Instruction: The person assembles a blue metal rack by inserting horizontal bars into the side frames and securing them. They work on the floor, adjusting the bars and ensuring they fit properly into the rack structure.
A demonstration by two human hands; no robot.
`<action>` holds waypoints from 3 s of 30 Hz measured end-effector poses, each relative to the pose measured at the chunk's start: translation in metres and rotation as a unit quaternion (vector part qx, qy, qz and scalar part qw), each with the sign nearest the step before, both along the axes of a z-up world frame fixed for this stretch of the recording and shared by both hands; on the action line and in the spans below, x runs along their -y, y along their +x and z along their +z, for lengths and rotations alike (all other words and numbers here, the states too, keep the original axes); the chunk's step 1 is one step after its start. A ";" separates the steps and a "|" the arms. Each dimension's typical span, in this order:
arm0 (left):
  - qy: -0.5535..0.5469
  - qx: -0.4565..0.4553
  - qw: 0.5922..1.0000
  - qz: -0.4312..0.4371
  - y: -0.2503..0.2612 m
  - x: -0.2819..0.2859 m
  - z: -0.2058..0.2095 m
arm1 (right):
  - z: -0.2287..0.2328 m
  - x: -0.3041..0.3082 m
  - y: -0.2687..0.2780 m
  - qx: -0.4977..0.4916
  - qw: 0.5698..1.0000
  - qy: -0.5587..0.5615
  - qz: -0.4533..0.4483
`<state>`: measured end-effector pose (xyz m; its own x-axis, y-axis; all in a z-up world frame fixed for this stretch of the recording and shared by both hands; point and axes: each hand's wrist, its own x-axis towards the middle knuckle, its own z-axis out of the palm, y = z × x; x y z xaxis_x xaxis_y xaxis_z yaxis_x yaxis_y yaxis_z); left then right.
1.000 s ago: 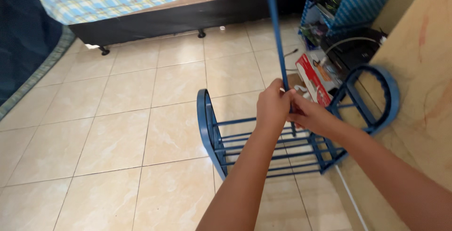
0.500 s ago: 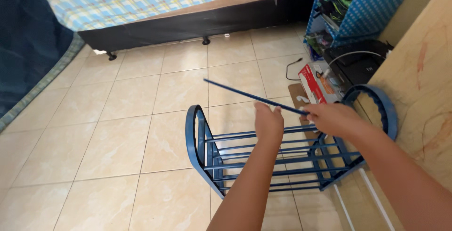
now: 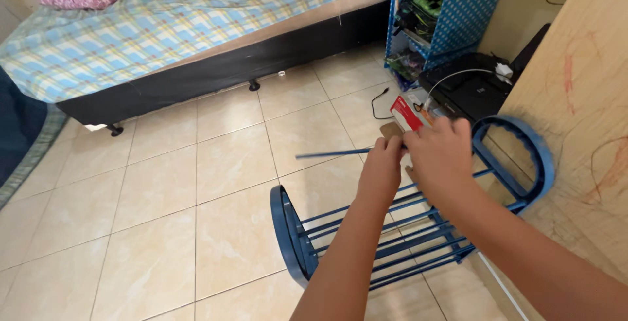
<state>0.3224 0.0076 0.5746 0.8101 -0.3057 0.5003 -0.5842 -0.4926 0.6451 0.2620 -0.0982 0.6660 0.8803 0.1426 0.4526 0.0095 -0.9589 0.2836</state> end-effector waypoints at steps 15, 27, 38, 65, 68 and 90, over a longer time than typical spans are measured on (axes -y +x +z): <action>0.062 0.103 0.985 0.128 0.001 0.036 0.000 | -0.009 0.071 -0.001 0.070 0.996 0.031 -0.043; 0.167 0.061 0.971 0.162 0.039 0.052 -0.035 | -0.032 0.112 0.023 0.091 0.990 0.100 0.032; 0.148 0.207 0.954 0.157 0.067 -0.041 0.035 | -0.062 0.088 0.034 0.162 0.842 0.502 0.115; 0.323 0.049 0.935 0.139 0.052 0.019 -0.008 | -0.266 0.134 0.169 0.034 0.099 0.994 -0.014; 0.331 0.010 0.933 0.141 0.055 0.024 -0.014 | -0.271 0.138 0.171 0.031 0.112 0.993 -0.015; 0.329 -0.105 0.929 0.135 0.051 0.030 -0.018 | -0.271 0.146 0.155 0.027 0.169 0.985 -0.009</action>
<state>0.3732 -0.0225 0.5566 0.9601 -0.2612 0.0998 -0.2779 -0.9305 0.2385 0.4166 -0.2439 0.3947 0.8594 -0.3350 -0.3863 0.0507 0.8076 -0.5875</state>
